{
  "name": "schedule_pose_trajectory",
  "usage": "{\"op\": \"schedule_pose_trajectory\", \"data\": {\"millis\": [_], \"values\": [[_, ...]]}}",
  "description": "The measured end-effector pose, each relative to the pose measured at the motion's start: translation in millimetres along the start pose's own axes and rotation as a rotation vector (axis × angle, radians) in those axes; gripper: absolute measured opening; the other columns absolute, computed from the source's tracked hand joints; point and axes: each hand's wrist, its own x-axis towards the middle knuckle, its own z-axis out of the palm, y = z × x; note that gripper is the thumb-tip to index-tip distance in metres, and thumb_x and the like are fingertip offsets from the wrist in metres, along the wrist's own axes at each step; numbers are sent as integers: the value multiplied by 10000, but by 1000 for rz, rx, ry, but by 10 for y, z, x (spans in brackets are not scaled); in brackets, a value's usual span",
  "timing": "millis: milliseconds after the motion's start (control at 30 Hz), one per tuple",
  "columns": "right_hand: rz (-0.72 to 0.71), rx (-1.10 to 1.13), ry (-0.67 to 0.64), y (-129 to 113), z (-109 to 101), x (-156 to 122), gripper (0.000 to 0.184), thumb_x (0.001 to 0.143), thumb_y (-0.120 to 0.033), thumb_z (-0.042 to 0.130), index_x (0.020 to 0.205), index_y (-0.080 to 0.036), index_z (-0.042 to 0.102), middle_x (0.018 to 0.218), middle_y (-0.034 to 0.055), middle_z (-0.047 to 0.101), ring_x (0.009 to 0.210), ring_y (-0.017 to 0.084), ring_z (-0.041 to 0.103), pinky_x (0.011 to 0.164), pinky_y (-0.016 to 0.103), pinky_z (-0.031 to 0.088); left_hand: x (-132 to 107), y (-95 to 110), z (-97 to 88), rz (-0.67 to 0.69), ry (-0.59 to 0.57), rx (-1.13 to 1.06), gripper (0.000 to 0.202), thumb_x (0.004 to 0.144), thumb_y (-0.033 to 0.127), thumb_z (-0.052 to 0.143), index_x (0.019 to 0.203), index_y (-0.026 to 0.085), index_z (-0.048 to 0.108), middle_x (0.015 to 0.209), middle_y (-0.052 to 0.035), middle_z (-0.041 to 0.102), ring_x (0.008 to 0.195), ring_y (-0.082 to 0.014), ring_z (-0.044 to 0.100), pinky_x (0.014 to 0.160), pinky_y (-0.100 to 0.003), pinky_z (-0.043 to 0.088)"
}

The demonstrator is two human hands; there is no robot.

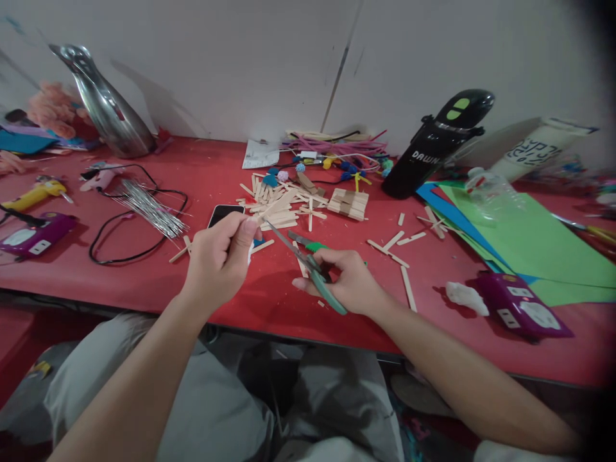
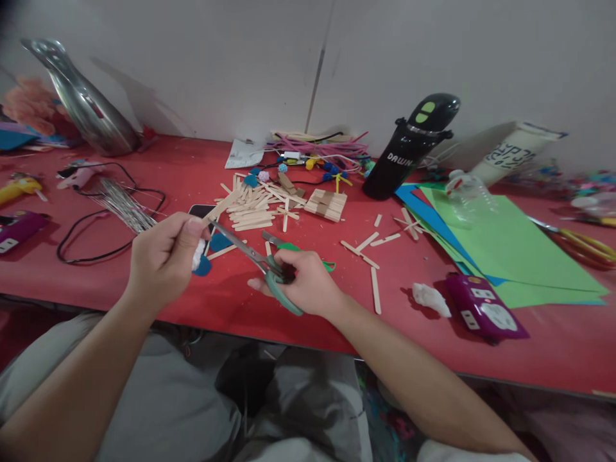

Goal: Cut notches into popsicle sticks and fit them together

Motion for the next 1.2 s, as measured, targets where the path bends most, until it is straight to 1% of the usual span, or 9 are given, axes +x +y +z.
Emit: {"op": "schedule_pose_trajectory", "data": {"millis": [167,367,500,633,767,867,967,1067,1200], "values": [[32,11,-14,-17,9,-28,375,714,-451,774,639,-179,526,612,-31,481,565,99,380,544,251,355,-1,25,-15,-14,5,27,291,965,291,450,730,186,583,501,56,428,449,-74,385,468,-218,322],[37,-15,-15,-7,9,-13,407,717,-461,780,615,-181,503,572,-60,385,554,88,313,517,237,313,-16,29,-11,-61,-25,-23,283,969,285,448,751,181,596,503,53,452,449,-67,402,470,-208,324],[17,-8,18,13,-1,-8,447,701,-466,796,583,-180,474,563,-65,352,543,80,285,502,235,286,10,11,-8,-199,-80,-206,378,966,426,436,759,173,625,494,45,425,442,-75,395,440,-220,297],[54,66,88,-17,-13,-23,452,713,-475,771,563,-181,463,547,-58,363,536,83,309,505,238,307,6,7,38,-353,-314,-412,609,786,698,571,1007,138,664,539,66,385,449,-73,332,425,-225,264],[51,169,148,-73,3,-37,400,730,-440,747,574,-181,485,545,-48,427,530,87,370,503,233,346,-112,115,230,-416,-655,-264,1003,564,698,772,1364,149,515,611,60,492,560,-128,493,494,-234,378],[35,215,167,-99,37,-37,334,740,-407,733,605,-177,533,557,-35,507,517,88,424,495,227,372,-221,232,434,-351,-728,-303,874,565,700,769,1277,225,591,828,-12,659,757,-198,646,628,-284,503],[56,207,155,-93,69,-32,318,720,-391,747,607,-180,538,570,-23,550,524,98,478,505,227,409,-291,294,598,-314,-708,-354,690,593,667,772,1143,266,658,1146,-60,670,966,-241,678,776,-330,551],[92,203,128,-62,96,-27,315,693,-394,768,612,-183,548,568,-28,544,527,103,486,516,232,434,-321,299,672,-365,-664,-333,662,621,649,756,1139,255,634,1130,-68,681,952,-245,693,779,-349,563],[144,269,55,-22,140,-33,290,688,-396,781,664,-181,587,588,-27,554,546,114,493,501,235,426,-329,296,675,-433,-700,-190,648,594,679,732,1051,236,607,927,-39,706,840,-257,707,684,-371,560]]}}
